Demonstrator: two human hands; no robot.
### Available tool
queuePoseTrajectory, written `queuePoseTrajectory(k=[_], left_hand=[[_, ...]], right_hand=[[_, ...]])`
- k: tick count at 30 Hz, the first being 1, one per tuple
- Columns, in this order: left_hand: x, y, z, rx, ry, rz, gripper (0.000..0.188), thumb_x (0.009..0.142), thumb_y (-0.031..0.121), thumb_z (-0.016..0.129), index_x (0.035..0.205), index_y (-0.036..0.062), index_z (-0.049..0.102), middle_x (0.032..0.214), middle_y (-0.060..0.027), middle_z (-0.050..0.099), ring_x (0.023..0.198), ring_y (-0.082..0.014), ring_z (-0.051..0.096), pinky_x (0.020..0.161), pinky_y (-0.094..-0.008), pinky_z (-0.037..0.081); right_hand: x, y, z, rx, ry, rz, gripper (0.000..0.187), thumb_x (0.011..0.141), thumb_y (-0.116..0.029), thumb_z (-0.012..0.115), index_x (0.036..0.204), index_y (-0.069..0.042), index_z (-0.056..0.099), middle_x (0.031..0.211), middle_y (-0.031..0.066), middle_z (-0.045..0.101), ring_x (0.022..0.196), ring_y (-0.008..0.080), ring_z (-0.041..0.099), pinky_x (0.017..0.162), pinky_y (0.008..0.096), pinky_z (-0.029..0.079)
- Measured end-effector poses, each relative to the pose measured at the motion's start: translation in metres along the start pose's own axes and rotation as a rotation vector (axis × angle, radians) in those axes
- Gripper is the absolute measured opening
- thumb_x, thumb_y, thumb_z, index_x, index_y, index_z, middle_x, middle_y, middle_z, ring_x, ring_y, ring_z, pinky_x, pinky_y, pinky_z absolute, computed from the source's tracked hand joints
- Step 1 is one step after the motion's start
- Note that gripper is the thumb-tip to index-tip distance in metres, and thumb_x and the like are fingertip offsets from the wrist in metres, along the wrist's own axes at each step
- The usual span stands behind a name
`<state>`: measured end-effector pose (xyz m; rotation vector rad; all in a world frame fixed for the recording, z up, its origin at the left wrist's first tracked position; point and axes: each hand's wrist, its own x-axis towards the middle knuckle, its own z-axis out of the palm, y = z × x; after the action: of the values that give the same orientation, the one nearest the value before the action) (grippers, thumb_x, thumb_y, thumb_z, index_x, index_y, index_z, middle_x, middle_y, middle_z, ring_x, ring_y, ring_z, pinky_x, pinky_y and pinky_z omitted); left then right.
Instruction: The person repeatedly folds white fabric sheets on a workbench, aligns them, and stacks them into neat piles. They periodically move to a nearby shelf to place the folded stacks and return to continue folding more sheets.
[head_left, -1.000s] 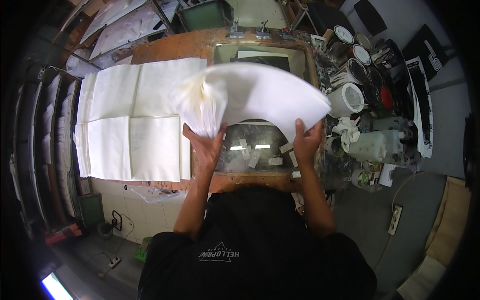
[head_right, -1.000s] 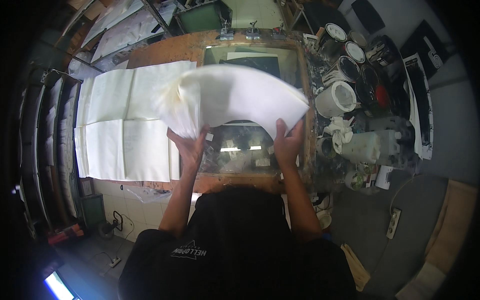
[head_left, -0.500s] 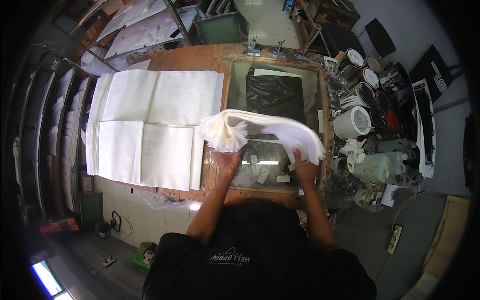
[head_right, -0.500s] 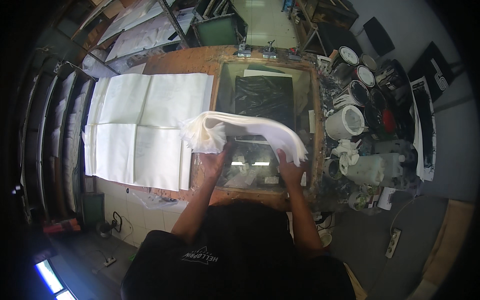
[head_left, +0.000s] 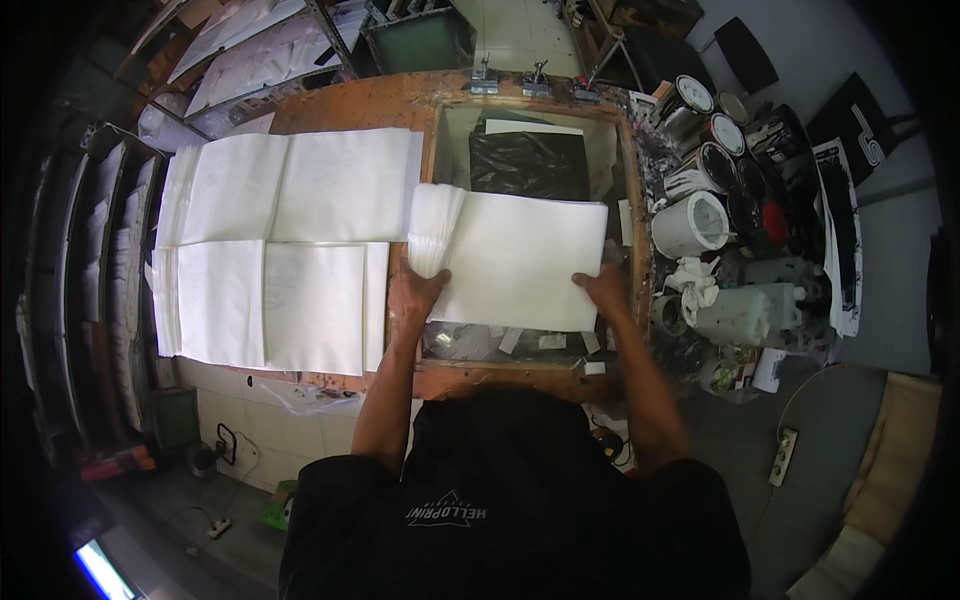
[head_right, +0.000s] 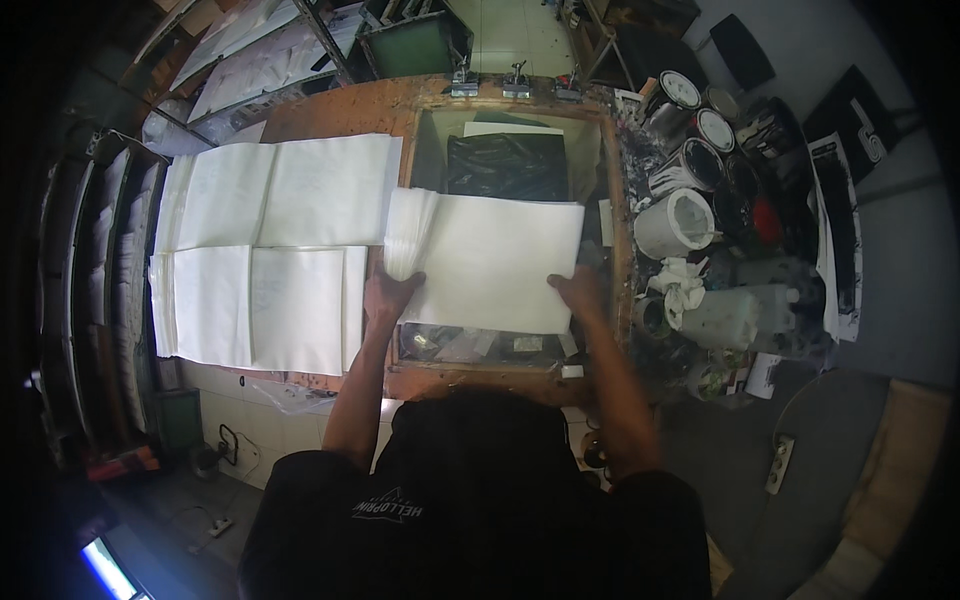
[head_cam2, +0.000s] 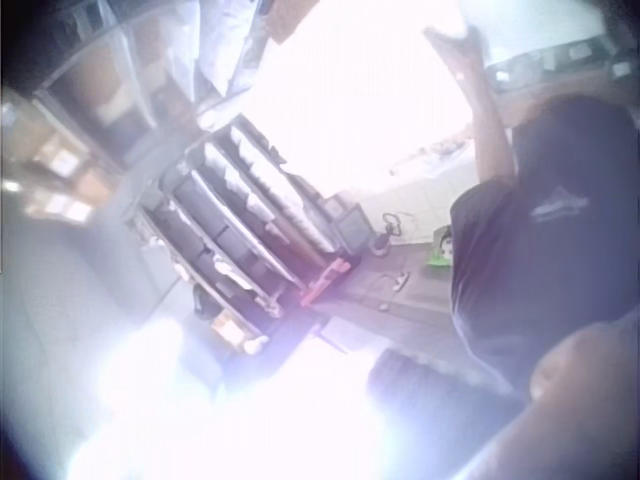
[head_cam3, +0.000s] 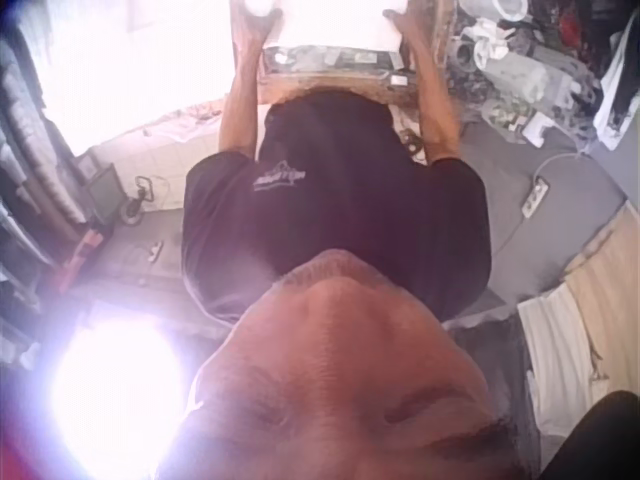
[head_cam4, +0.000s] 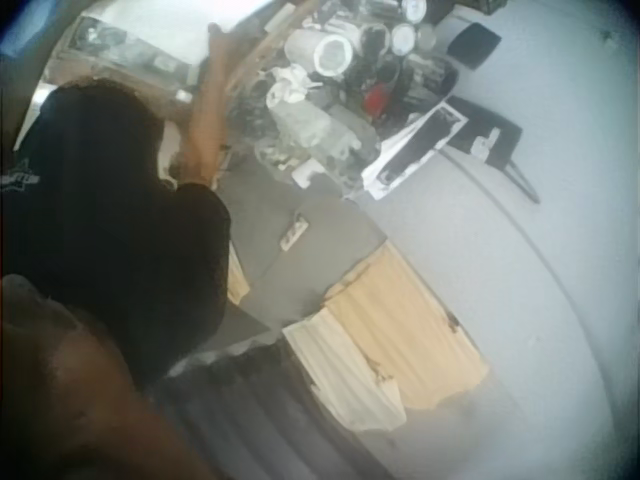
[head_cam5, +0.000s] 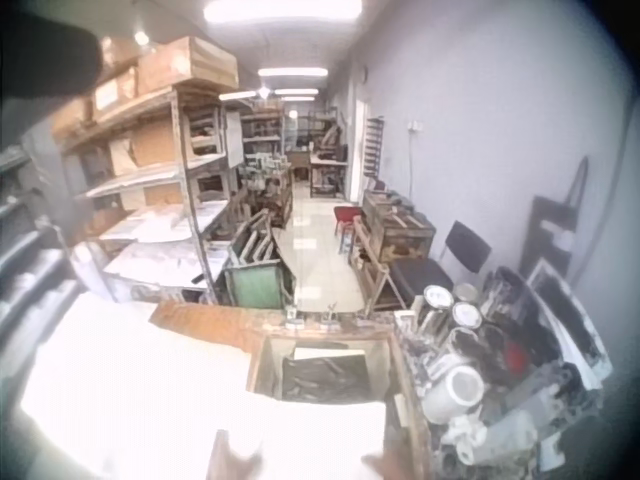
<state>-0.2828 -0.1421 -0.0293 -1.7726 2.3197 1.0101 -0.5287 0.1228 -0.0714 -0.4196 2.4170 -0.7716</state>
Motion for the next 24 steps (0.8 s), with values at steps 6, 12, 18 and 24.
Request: queuePoseTrajectory(k=[6,12,18,24], left_hand=[[-0.027,0.019,0.024,0.238,0.454,0.226,0.098,0.078,0.038,0.082,0.151,-0.0044,0.031,0.145,-0.0311,0.046,0.136,-0.0426,0.047,0.113,-0.0504,0.038],[-0.075,0.133,0.114,-0.03,-0.055,1.141,0.068,0.1,0.028,0.058,0.158,0.0082,0.03,0.165,-0.0216,0.024,0.152,-0.0385,0.025,0.124,-0.0522,0.021],[0.007,0.093,0.127,0.257,0.182,0.781,0.073,0.101,0.036,0.052,0.16,0.0039,0.022,0.166,-0.0186,0.025,0.155,-0.0342,0.02,0.126,-0.0517,0.013],[0.046,0.043,0.095,0.07,0.355,0.867,0.055,0.1,0.013,0.05,0.15,-0.0086,0.037,0.154,-0.0302,0.039,0.145,-0.0462,0.035,0.121,-0.0505,0.029]], right_hand=[[-0.002,0.003,0.011,0.078,0.018,-0.045,0.032,0.082,-0.022,0.078,0.1,0.004,0.075,0.087,0.0185,0.076,0.076,0.0272,0.075,0.07,0.0394,0.056],[-0.005,-0.007,0.006,0.035,0.024,-0.077,0.031,0.083,-0.023,0.077,0.101,0.003,0.075,0.089,0.0192,0.077,0.078,0.029,0.075,0.072,0.0413,0.056],[-0.015,-0.008,0.01,0.239,-0.007,0.053,0.029,0.082,-0.019,0.074,0.102,0.001,0.075,0.094,0.0246,0.074,0.088,0.0368,0.074,0.081,0.0422,0.057],[-0.012,-0.006,0.021,0.207,0.042,-0.076,0.029,0.08,-0.018,0.073,0.099,0.004,0.074,0.093,0.0282,0.072,0.089,0.0428,0.072,0.083,0.0465,0.056]])
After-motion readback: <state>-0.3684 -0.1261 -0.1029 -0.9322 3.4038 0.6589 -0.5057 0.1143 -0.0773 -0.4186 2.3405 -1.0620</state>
